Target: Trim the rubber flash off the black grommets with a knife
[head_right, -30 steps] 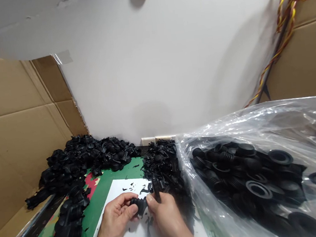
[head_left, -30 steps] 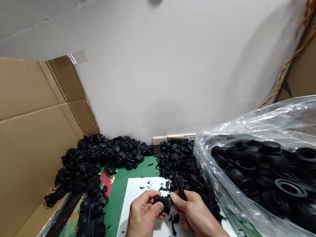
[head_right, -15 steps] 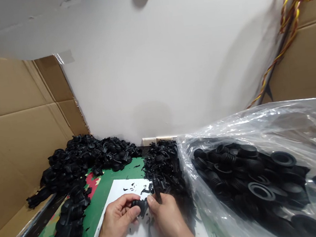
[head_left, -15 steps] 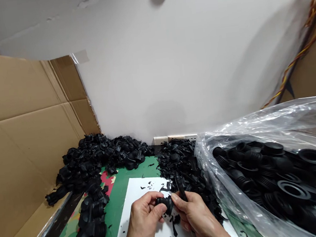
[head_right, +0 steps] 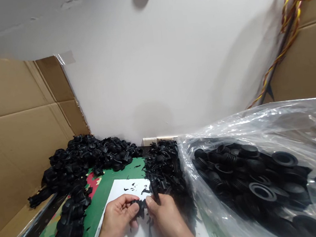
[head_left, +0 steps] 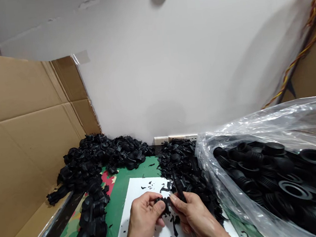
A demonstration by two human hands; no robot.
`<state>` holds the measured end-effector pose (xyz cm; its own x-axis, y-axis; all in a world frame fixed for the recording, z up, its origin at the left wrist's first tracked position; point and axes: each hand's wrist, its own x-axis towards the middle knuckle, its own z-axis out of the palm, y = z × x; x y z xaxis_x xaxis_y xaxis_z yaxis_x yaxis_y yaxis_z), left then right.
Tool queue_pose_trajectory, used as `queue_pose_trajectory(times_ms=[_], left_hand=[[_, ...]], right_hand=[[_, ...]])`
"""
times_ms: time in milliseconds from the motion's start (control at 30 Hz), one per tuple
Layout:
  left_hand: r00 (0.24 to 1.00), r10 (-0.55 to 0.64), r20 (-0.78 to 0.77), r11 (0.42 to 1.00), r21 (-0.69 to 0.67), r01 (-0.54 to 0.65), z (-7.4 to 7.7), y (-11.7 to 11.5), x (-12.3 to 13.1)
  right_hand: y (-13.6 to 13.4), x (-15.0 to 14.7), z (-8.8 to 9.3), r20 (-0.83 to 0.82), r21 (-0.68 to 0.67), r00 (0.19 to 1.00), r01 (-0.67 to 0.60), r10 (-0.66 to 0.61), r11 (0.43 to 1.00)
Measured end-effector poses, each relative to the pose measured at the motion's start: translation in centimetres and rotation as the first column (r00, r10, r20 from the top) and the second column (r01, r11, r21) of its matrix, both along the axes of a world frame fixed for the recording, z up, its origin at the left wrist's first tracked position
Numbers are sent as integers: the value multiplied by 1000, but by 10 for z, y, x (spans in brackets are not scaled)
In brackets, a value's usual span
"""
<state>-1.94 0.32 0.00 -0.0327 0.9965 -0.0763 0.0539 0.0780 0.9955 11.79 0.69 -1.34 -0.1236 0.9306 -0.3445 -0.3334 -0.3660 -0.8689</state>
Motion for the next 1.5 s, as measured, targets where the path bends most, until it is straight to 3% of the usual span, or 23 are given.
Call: queue_pose_trajectory(times_ms=[167,300,433,567,700,767,933,1233,1500], left_hand=[[984,58,171,987,-160,-30,0,2,-2],[974,9,225,972,-230,45,-2,2,-1],[989,-57,138,978,-194,84,-4,0,-2],[992,10,-125,993,121,5,-2,-5,-1],[977,21,-211,949,312,47,2,-8,2],[991,7,-132,951,309,34,2,-6,1],[992,-52,112,989,147,35,-2,1,-1],[997,-8,81,983,182,-7,-2,-1,-1],[996,3,89,994,106,-12,-3,0,-1]], right_hand=[[-4,5,8,130,265,991,-14,-21,964],[-8,1,9,276,403,961,-100,-17,910],[-5,-1,-2,301,344,946,8,-118,939],[-3,0,-11,213,237,967,90,-142,967],[-4,0,-12,170,206,983,27,-63,978],[-3,0,-13,171,225,985,-6,-34,974],[1,2,-15,148,227,989,-9,-25,974],[-3,1,-6,48,147,998,37,-45,989],[-5,0,0,-7,94,1000,27,-27,995]])
